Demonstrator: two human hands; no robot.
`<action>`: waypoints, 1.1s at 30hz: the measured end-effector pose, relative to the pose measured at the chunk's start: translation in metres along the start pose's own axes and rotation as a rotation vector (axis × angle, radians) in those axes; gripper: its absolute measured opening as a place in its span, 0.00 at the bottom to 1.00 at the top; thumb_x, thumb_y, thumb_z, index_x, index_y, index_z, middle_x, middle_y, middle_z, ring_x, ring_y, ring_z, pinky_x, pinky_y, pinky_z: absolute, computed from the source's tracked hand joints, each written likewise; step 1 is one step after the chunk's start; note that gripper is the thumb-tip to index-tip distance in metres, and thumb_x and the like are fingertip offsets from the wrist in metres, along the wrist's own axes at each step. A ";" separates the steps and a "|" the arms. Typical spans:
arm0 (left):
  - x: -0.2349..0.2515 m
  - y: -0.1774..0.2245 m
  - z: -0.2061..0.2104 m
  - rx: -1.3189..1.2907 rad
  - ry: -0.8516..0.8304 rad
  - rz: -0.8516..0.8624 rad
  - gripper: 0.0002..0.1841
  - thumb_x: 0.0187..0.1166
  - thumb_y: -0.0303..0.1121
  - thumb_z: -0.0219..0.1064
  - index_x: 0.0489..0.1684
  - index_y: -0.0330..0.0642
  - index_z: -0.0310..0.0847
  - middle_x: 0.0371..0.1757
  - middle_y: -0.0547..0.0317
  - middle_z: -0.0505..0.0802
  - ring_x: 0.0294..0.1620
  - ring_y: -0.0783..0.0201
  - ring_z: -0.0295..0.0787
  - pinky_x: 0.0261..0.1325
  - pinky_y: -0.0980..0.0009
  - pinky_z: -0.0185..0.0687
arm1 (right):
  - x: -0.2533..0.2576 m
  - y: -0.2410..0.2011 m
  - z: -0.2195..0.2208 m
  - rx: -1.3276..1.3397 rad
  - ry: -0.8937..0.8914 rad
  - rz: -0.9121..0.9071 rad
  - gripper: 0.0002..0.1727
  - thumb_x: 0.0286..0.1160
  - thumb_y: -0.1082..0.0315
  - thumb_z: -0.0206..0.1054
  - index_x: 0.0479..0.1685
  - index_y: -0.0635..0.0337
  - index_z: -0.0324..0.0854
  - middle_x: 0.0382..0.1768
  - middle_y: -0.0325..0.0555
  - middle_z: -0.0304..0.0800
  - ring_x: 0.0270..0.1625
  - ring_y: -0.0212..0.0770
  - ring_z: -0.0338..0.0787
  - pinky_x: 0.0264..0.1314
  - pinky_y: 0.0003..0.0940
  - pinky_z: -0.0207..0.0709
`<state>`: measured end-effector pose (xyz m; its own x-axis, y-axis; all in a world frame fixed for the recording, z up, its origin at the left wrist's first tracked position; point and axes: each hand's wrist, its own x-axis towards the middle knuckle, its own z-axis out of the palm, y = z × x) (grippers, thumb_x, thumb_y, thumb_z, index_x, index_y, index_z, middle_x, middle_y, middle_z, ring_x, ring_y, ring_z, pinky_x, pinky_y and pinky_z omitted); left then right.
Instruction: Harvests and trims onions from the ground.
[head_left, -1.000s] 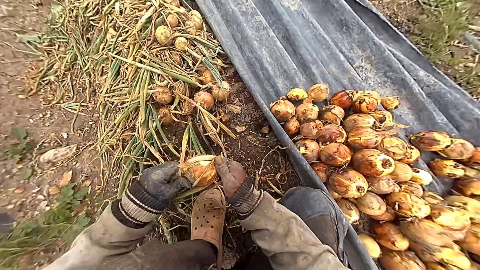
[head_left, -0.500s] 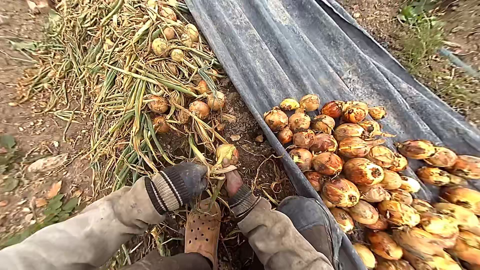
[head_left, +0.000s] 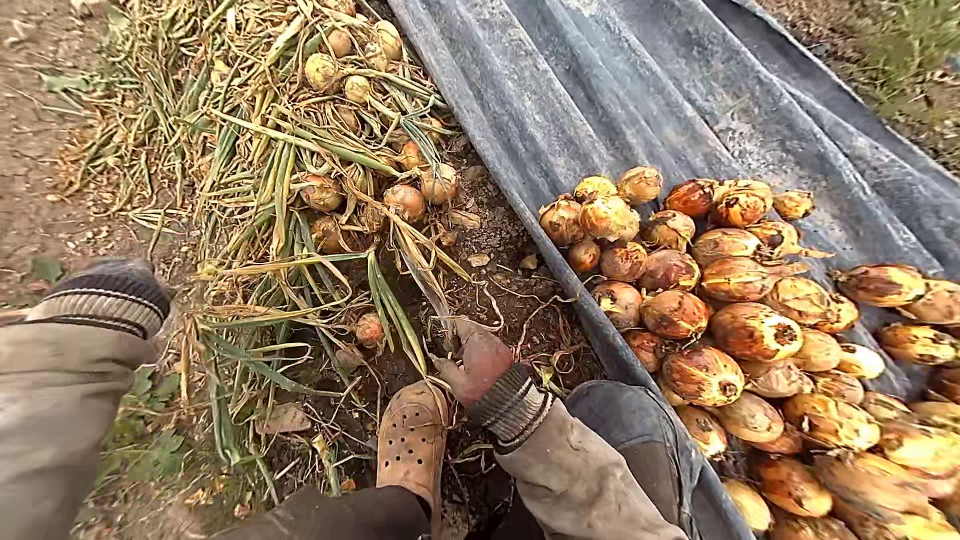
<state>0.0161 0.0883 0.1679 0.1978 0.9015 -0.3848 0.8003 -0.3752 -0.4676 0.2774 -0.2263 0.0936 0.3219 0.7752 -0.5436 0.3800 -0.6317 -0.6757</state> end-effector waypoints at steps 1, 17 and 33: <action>-0.012 0.014 -0.012 0.008 -0.141 -0.164 0.25 0.92 0.36 0.57 0.81 0.28 0.67 0.79 0.26 0.77 0.82 0.32 0.73 0.80 0.36 0.68 | 0.004 0.002 0.003 -0.010 -0.041 0.024 0.24 0.74 0.63 0.71 0.69 0.60 0.80 0.59 0.58 0.88 0.60 0.56 0.89 0.65 0.58 0.80; -0.029 0.158 0.121 -0.239 -0.322 0.571 0.23 0.81 0.52 0.68 0.69 0.51 0.84 0.63 0.50 0.92 0.66 0.47 0.89 0.70 0.38 0.81 | 0.030 0.023 0.009 -0.086 -0.181 0.118 0.31 0.80 0.42 0.65 0.69 0.57 0.76 0.48 0.57 0.92 0.54 0.58 0.92 0.61 0.63 0.81; -0.141 0.138 0.047 -1.329 0.092 0.945 0.29 0.84 0.68 0.54 0.40 0.53 0.88 0.36 0.77 0.90 0.38 0.86 0.85 0.42 0.83 0.83 | -0.002 0.013 0.010 0.653 0.019 -0.510 0.47 0.68 0.18 0.52 0.45 0.57 0.87 0.28 0.31 0.85 0.31 0.21 0.81 0.38 0.28 0.80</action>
<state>0.0725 -0.1004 0.1202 0.8651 0.4989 -0.0515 0.2690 -0.3749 0.8872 0.2731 -0.2362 0.0814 0.2627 0.9608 -0.0881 -0.0947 -0.0652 -0.9934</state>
